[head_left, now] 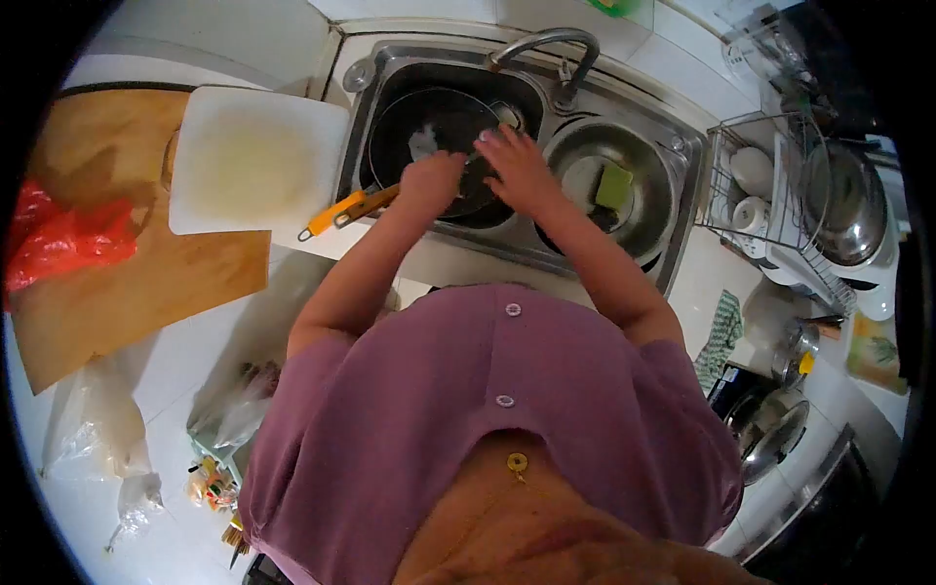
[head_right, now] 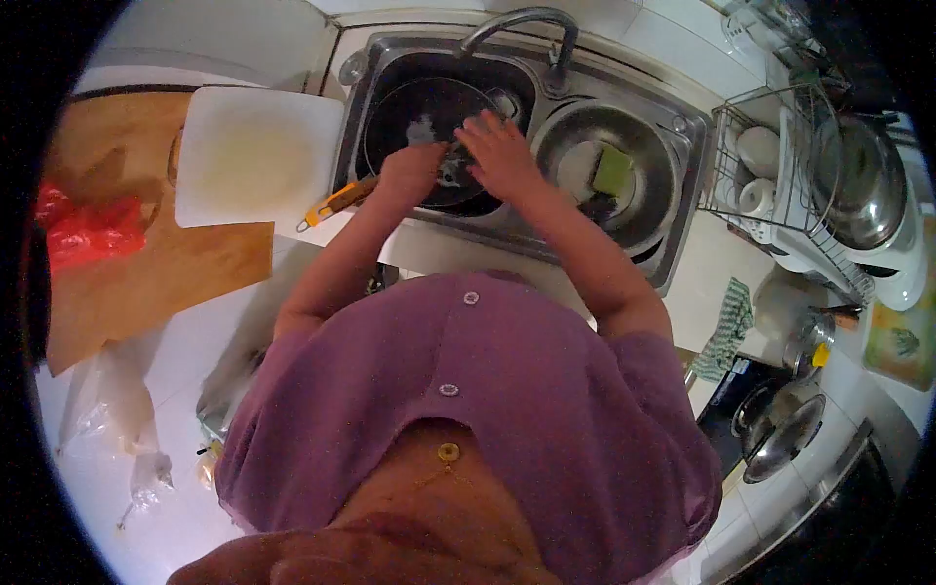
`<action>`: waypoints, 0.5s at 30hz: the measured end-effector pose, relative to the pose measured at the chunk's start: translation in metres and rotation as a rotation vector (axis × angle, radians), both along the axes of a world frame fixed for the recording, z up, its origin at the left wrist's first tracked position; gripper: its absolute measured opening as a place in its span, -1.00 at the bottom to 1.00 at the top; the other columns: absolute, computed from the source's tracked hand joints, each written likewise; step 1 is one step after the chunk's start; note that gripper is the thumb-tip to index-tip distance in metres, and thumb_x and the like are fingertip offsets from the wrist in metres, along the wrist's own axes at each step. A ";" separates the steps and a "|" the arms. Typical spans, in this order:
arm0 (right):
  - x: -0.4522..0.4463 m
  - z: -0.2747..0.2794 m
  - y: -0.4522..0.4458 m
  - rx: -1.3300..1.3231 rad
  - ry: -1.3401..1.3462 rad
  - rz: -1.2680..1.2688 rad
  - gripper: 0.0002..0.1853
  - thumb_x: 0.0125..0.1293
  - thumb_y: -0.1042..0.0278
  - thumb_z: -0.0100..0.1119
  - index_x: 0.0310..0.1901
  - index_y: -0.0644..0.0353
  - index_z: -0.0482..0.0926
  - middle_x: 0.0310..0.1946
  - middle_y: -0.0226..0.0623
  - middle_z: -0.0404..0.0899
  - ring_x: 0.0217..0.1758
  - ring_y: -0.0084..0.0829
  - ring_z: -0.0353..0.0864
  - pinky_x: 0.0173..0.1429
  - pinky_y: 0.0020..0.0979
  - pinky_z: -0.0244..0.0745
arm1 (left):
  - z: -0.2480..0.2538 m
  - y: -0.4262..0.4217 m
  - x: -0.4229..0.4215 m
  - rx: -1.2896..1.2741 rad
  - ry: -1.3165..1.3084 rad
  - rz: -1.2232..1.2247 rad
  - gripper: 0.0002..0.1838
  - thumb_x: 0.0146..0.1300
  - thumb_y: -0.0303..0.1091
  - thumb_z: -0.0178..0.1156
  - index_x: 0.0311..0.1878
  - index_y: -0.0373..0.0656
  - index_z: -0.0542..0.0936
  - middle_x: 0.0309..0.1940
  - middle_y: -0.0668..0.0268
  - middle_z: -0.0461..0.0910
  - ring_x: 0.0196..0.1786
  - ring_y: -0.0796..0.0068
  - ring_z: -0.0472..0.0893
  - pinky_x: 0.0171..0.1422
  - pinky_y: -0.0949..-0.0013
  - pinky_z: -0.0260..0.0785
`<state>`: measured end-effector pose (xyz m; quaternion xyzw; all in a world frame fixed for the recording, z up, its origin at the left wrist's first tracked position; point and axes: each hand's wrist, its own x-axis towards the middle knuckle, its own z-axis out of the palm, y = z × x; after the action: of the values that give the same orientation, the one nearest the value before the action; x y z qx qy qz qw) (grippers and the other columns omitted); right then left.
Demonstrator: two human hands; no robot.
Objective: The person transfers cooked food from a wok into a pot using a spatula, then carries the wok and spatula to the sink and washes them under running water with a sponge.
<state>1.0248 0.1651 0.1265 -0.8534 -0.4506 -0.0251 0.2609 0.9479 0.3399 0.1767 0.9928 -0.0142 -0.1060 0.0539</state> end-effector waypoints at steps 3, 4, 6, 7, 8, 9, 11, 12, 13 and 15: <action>-0.009 -0.014 0.018 0.044 0.021 -0.018 -0.50 0.14 0.38 0.18 0.17 0.03 0.43 0.17 -0.24 0.44 0.37 -0.17 0.24 0.39 -0.02 0.11 | 0.010 -0.015 0.004 0.033 -0.023 -0.091 -0.78 0.11 -0.35 0.18 -0.14 -0.09 0.55 -0.36 0.21 0.60 -0.24 0.21 0.66 -0.28 0.20 0.51; -0.004 -0.015 0.017 -0.024 0.063 0.003 -0.54 0.13 0.41 0.16 0.13 0.05 0.47 0.12 -0.24 0.48 0.33 -0.20 0.29 0.37 -0.07 0.16 | 0.013 -0.014 0.002 -0.008 -0.107 -0.124 -0.80 0.07 -0.34 0.22 -0.20 -0.09 0.57 -0.34 0.19 0.61 -0.29 0.20 0.66 -0.31 0.20 0.51; 0.007 -0.015 0.013 -0.097 0.097 0.013 -0.57 0.13 0.44 0.14 0.09 0.06 0.50 0.08 -0.24 0.52 0.29 -0.23 0.35 0.34 -0.12 0.21 | 0.027 -0.006 0.001 0.039 -0.007 -0.137 -0.81 0.06 -0.35 0.22 -0.22 -0.09 0.57 -0.35 0.20 0.62 -0.30 0.20 0.67 -0.33 0.20 0.50; 0.011 -0.014 0.011 -0.186 0.106 0.024 -0.61 0.13 0.43 0.12 0.05 0.08 0.53 0.05 -0.23 0.54 0.25 -0.22 0.40 0.30 -0.17 0.28 | 0.035 -0.001 0.000 0.088 0.100 -0.143 -0.83 0.05 -0.36 0.21 -0.25 -0.08 0.56 -0.36 0.21 0.63 -0.31 0.20 0.67 -0.34 0.20 0.50; 0.012 -0.012 0.008 -0.278 0.119 0.036 -0.65 0.13 0.42 0.11 0.00 0.09 0.56 0.02 -0.22 0.56 0.21 -0.20 0.44 0.25 -0.22 0.34 | 0.038 0.009 -0.004 0.082 0.095 -0.149 -0.83 0.05 -0.36 0.21 -0.25 -0.08 0.56 -0.36 0.21 0.63 -0.31 0.20 0.67 -0.34 0.20 0.50; 0.010 -0.010 0.004 -0.287 0.115 0.036 -0.65 0.13 0.42 0.11 0.00 0.09 0.56 0.02 -0.22 0.56 0.21 -0.20 0.44 0.25 -0.22 0.34 | 0.040 0.026 -0.009 0.096 0.036 -0.200 -0.85 0.07 -0.36 0.19 -0.26 -0.08 0.56 -0.37 0.21 0.64 -0.30 0.21 0.67 -0.34 0.20 0.50; 0.000 -0.003 0.002 -0.133 -0.006 0.052 -0.67 0.15 0.41 0.05 -0.02 0.12 0.56 0.00 -0.15 0.55 0.14 -0.13 0.48 0.14 -0.23 0.42 | 0.046 0.057 -0.024 0.101 -0.066 -0.264 -0.88 0.10 -0.35 0.16 -0.27 -0.09 0.55 -0.41 0.23 0.64 -0.30 0.21 0.67 -0.33 0.19 0.50; -0.001 -0.001 0.002 -0.138 -0.002 0.044 -0.67 0.15 0.41 0.05 -0.02 0.12 0.56 0.00 -0.15 0.55 0.14 -0.13 0.48 0.14 -0.23 0.42 | 0.052 0.071 -0.030 0.097 -0.105 -0.290 -0.87 0.12 -0.34 0.15 -0.26 -0.10 0.54 -0.43 0.24 0.63 -0.31 0.20 0.66 -0.33 0.19 0.49; 0.002 0.000 0.003 -0.148 0.062 0.007 -0.69 0.19 0.40 0.03 -0.02 0.12 0.56 -0.01 -0.13 0.55 0.13 -0.12 0.48 0.13 -0.20 0.42 | 0.075 0.084 -0.040 0.093 -0.102 -0.210 -0.86 0.14 -0.34 0.11 -0.23 -0.07 0.53 -0.40 0.20 0.62 -0.29 0.17 0.65 -0.31 0.17 0.48; 0.008 0.005 0.003 -0.157 0.108 -0.036 -0.70 0.22 0.38 0.01 -0.02 0.11 0.56 -0.02 -0.11 0.55 0.12 -0.11 0.49 0.12 -0.18 0.42 | 0.104 0.132 -0.050 0.112 -0.144 -0.052 -0.83 0.17 -0.36 0.10 -0.15 -0.07 0.52 -0.36 0.17 0.62 -0.25 0.16 0.64 -0.24 0.18 0.47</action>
<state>1.0325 0.1680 0.1313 -0.8792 -0.4212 0.0518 0.2165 0.8976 0.4719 0.2811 0.9986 -0.0380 -0.0363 -0.0058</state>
